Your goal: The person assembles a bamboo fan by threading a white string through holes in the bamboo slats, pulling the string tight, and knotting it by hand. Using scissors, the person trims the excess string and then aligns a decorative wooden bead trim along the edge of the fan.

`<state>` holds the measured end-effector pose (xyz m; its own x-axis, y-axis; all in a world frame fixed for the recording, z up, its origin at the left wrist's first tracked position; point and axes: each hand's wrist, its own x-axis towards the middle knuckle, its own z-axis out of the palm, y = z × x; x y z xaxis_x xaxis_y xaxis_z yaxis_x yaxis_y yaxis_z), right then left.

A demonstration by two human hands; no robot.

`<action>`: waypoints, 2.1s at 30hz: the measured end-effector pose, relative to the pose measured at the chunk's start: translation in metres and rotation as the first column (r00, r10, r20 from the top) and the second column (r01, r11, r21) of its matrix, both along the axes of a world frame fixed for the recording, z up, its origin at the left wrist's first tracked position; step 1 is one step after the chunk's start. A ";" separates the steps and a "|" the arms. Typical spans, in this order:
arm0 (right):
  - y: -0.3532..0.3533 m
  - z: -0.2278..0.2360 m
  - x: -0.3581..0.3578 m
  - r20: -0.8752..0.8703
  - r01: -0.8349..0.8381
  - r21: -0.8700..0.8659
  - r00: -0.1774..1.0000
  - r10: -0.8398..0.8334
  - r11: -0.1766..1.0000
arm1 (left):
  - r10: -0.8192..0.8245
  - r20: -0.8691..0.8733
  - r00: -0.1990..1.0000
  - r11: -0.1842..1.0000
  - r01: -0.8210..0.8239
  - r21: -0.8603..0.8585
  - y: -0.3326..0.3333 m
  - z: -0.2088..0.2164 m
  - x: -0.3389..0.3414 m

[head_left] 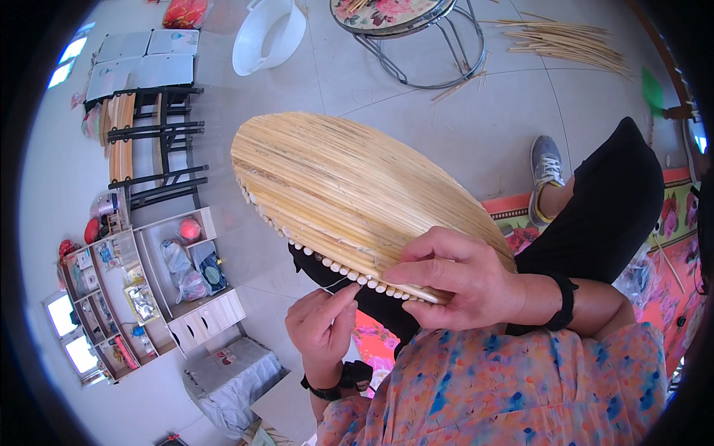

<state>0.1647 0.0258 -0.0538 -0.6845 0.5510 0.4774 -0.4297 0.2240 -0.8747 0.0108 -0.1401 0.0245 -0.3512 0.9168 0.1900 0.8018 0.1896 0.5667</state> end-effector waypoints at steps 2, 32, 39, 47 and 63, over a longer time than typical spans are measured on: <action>0.000 0.000 0.000 -0.002 -0.001 0.000 1.000 0.001 1.000 | 0.005 0.002 1.000 1.000 -0.005 0.011 0.000 -0.001 -0.001; 0.000 0.000 0.003 -0.020 -0.015 -0.017 1.000 0.014 1.000 | 0.031 0.022 0.999 0.998 -0.030 -0.050 0.004 0.009 -0.004; -0.002 -0.001 0.003 -0.013 -0.023 -0.037 1.000 0.023 0.999 | 0.022 0.018 1.000 0.997 -0.020 -0.071 -0.001 0.011 -0.006; -0.004 -0.003 0.004 -0.007 -0.011 -0.041 1.000 0.011 0.999 | 0.012 0.039 0.999 1.000 -0.012 -0.009 -0.003 0.006 -0.007; -0.005 -0.001 0.002 -0.002 0.000 -0.005 1.000 0.000 1.000 | 0.025 -0.019 1.000 0.998 -0.026 -0.049 0.005 0.015 0.000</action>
<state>0.1667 0.0209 -0.0550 -0.6834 0.5534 0.4761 -0.4318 0.2195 -0.8749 0.0108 -0.1355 0.0397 -0.3712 0.9160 0.1520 0.8066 0.2370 0.5415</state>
